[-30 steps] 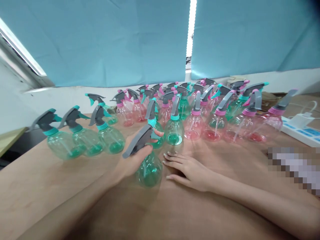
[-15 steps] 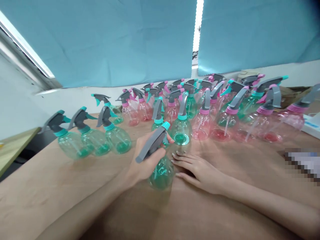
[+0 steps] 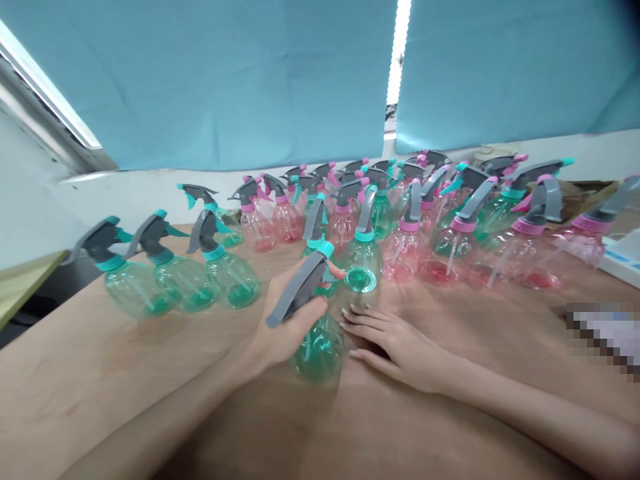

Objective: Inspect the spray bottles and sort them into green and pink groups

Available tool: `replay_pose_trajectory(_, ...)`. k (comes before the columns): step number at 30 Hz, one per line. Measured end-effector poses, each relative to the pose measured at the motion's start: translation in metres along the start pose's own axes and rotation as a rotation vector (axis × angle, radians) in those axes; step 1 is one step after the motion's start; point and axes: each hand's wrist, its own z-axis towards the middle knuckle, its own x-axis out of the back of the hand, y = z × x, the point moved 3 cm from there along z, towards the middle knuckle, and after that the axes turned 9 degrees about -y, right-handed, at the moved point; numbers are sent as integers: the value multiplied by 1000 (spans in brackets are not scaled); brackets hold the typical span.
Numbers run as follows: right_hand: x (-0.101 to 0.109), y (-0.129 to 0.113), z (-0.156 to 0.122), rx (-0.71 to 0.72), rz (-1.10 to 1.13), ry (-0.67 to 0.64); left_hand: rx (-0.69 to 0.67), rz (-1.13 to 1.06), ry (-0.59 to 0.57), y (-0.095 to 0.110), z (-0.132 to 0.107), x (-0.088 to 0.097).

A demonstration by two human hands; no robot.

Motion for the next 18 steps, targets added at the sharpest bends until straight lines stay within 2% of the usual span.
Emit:
replay_pose_trajectory(5, 0, 0, -1, -8, 20, 9, -4, -16, 3, 11, 2, -4)
replay_pose_trajectory(10, 2, 0, 0, -2, 35, 13, 42, -18, -13, 9, 0, -4)
replay_pose_trajectory(18, 1, 3, 1, 14, 15, -1, 22, 9, -5, 12, 2, -4)
